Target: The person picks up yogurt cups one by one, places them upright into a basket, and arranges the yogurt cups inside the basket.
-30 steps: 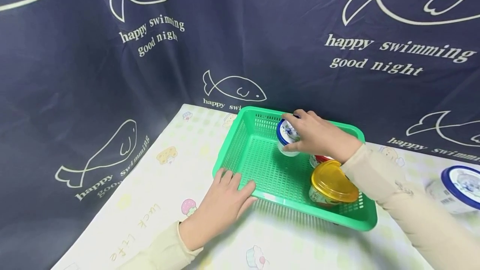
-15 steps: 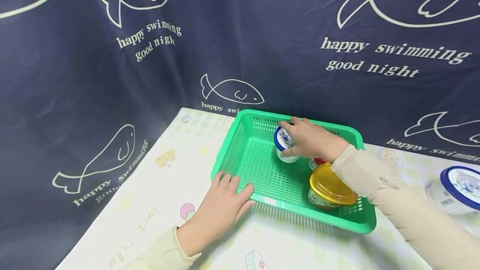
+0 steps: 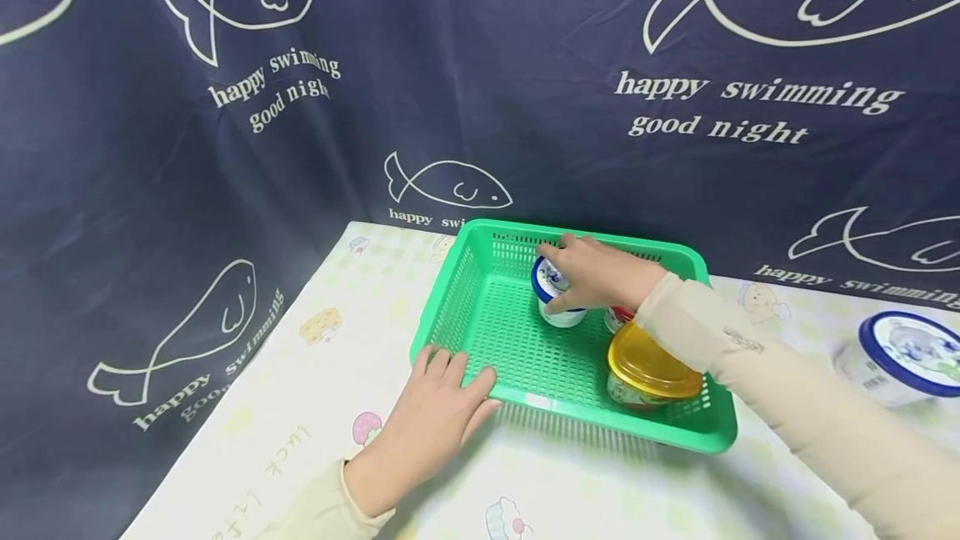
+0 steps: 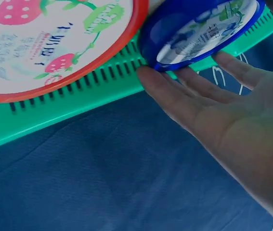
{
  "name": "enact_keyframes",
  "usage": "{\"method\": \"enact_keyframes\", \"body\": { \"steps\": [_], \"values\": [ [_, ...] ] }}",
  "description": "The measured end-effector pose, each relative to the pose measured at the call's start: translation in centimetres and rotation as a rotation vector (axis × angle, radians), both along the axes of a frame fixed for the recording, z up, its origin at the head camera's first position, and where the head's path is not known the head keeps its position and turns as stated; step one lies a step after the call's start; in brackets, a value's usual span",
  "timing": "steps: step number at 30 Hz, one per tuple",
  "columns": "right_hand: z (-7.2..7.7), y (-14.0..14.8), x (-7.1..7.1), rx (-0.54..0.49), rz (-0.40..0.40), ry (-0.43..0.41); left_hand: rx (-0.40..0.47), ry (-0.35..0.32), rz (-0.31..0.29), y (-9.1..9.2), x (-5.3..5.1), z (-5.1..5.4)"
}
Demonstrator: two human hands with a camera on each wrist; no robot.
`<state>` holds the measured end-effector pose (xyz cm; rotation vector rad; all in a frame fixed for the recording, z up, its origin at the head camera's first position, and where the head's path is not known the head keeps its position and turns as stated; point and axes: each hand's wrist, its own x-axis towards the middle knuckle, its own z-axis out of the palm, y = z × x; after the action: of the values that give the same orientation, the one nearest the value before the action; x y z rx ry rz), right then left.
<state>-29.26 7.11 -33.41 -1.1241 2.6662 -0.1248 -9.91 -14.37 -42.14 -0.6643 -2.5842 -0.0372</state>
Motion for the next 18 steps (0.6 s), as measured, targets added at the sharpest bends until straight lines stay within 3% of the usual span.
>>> {"method": "enact_keyframes", "body": {
  "steps": [10,18],
  "values": [
    [-0.5,-1.7,0.3,0.084,-0.016,-0.011,-0.029,-0.032,0.014,-0.3,0.2,-0.2],
    [-0.4,-1.9,0.3,0.151,-0.092,-0.006,-0.040,-0.034,0.014,-0.5,0.4,-0.3]
  ]
}}
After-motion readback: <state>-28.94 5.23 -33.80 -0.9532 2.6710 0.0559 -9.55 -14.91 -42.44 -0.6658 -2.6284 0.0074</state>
